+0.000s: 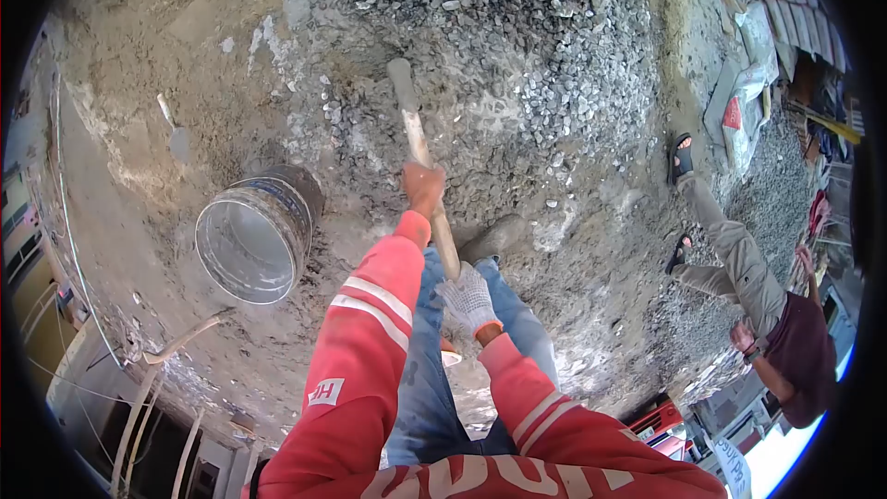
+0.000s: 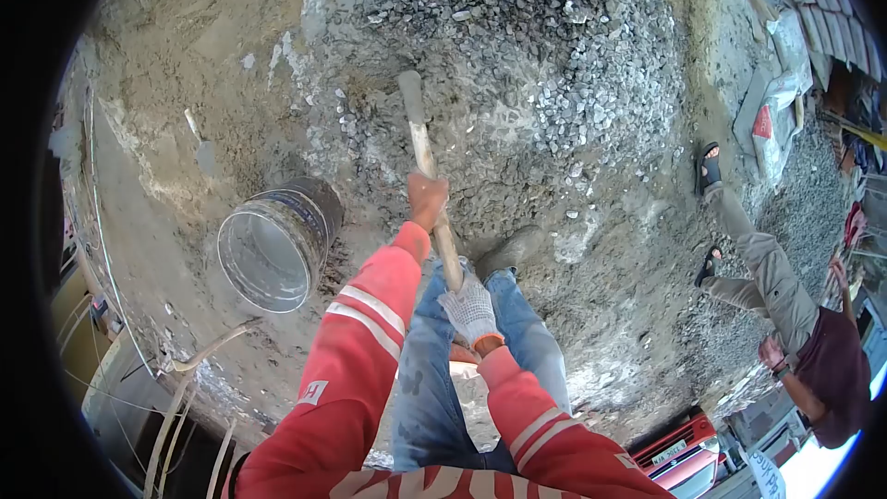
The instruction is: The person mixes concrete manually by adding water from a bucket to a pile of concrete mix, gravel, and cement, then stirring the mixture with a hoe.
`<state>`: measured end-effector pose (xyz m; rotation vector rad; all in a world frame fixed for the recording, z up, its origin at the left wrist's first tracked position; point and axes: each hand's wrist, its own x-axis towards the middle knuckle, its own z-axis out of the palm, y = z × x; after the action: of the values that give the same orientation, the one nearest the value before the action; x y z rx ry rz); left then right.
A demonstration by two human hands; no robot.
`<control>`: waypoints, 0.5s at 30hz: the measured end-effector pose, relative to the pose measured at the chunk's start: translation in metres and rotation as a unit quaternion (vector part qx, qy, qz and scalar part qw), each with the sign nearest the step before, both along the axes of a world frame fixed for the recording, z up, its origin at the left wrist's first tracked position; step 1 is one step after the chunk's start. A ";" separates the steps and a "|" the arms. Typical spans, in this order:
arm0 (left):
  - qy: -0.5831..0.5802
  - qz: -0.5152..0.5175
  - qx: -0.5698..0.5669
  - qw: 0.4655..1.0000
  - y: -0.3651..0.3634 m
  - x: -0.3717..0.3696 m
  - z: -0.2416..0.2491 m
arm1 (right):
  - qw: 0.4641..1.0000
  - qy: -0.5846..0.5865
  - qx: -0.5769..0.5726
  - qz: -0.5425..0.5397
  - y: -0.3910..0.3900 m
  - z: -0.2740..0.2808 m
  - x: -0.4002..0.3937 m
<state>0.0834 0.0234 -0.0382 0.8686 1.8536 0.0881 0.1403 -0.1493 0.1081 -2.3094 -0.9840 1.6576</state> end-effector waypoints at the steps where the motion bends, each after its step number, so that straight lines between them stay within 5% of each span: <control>1: -0.034 0.023 0.001 0.999 -0.034 0.008 0.008 | 1.000 -0.009 -0.023 -0.002 -0.031 0.016 -0.001; 4: -0.004 -0.010 0.035 0.999 -0.092 0.034 0.088 | 0.998 -0.042 -0.039 0.021 -0.116 0.040 0.001; 7: -0.109 0.047 0.086 0.989 -0.087 0.059 0.143 | 0.996 -0.063 -0.025 -0.055 -0.101 0.056 0.031; 9: -0.148 0.069 0.216 0.963 -0.028 0.092 0.188 | 0.993 -0.077 0.026 -0.085 -0.050 0.045 0.064; 11: -0.151 0.074 0.282 0.944 0.031 0.134 0.193 | 0.965 -0.226 0.137 0.000 0.002 0.023 0.100; 15: -0.133 -0.007 0.280 0.951 0.065 0.216 0.089 | 0.987 -0.115 0.071 -0.091 0.044 -0.023 0.175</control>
<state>0.2998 0.0881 0.0503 1.1874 1.5816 0.7173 0.3154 -0.1053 0.0856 -2.4491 -0.8690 1.2325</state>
